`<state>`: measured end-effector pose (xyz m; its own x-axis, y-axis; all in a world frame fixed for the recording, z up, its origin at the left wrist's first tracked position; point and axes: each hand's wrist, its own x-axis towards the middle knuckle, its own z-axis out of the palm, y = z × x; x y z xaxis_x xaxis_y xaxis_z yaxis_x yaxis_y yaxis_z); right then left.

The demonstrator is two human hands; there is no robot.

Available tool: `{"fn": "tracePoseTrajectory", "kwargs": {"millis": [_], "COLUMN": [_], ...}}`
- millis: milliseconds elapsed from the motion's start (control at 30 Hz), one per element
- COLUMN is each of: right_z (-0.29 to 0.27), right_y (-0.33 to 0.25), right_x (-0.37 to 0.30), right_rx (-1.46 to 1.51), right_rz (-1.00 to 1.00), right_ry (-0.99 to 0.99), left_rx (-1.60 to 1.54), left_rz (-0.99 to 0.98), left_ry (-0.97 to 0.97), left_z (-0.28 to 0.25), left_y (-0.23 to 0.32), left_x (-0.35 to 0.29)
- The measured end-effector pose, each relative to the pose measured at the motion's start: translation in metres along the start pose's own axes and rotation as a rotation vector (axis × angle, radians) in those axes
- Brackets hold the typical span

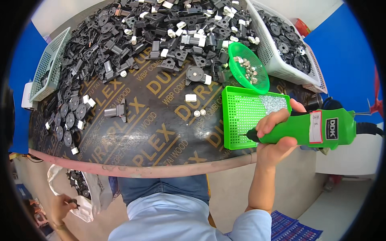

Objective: Assembling small plastic components using an electric power screwdriver.

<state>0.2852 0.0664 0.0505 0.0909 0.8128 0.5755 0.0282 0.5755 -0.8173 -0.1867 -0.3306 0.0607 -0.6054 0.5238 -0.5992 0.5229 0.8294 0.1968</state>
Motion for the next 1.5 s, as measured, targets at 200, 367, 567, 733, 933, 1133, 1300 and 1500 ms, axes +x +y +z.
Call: {"fn": "tracePoseTrajectory", "kwargs": {"millis": [200,367,567,733,933,1133,1300,1500], "right_z": [0.004,-0.002,0.007,0.009,-0.01,0.004,0.001,0.001], "right_y": [0.001,0.003,0.003,0.006,0.008,0.008,-0.012,-0.03], "right_x": [0.0,-0.001,-0.001,-0.005,-0.001,-0.001,0.007,0.007], "right_rx": [-0.005,0.005,0.03,0.062,-0.02,-0.05,-0.085,0.015], "right_rz": [-0.046,-0.036,-0.017,-0.013,-0.028,-0.039,-0.095,-0.1], "right_ry": [-0.026,-0.056,-0.033,-0.037,0.011,-0.008,0.025,0.062], "left_rx": [0.269,0.434,0.291,0.252,0.207,0.284,0.368,0.23], "left_rz": [-0.081,0.125,0.193,0.557,0.88,0.859,0.863,1.084], "left_ry": [0.122,0.487,0.598,0.727,0.706,0.749,0.804,0.569], "left_z": [0.067,0.036,-0.015,-0.015,-0.008,-0.004,0.003,0.012], "left_y": [-0.069,-0.045,0.083,0.156,0.208,0.231,0.236,0.227], "left_x": [0.039,0.042,0.027,0.033,0.065,0.093,0.108,0.088]}}
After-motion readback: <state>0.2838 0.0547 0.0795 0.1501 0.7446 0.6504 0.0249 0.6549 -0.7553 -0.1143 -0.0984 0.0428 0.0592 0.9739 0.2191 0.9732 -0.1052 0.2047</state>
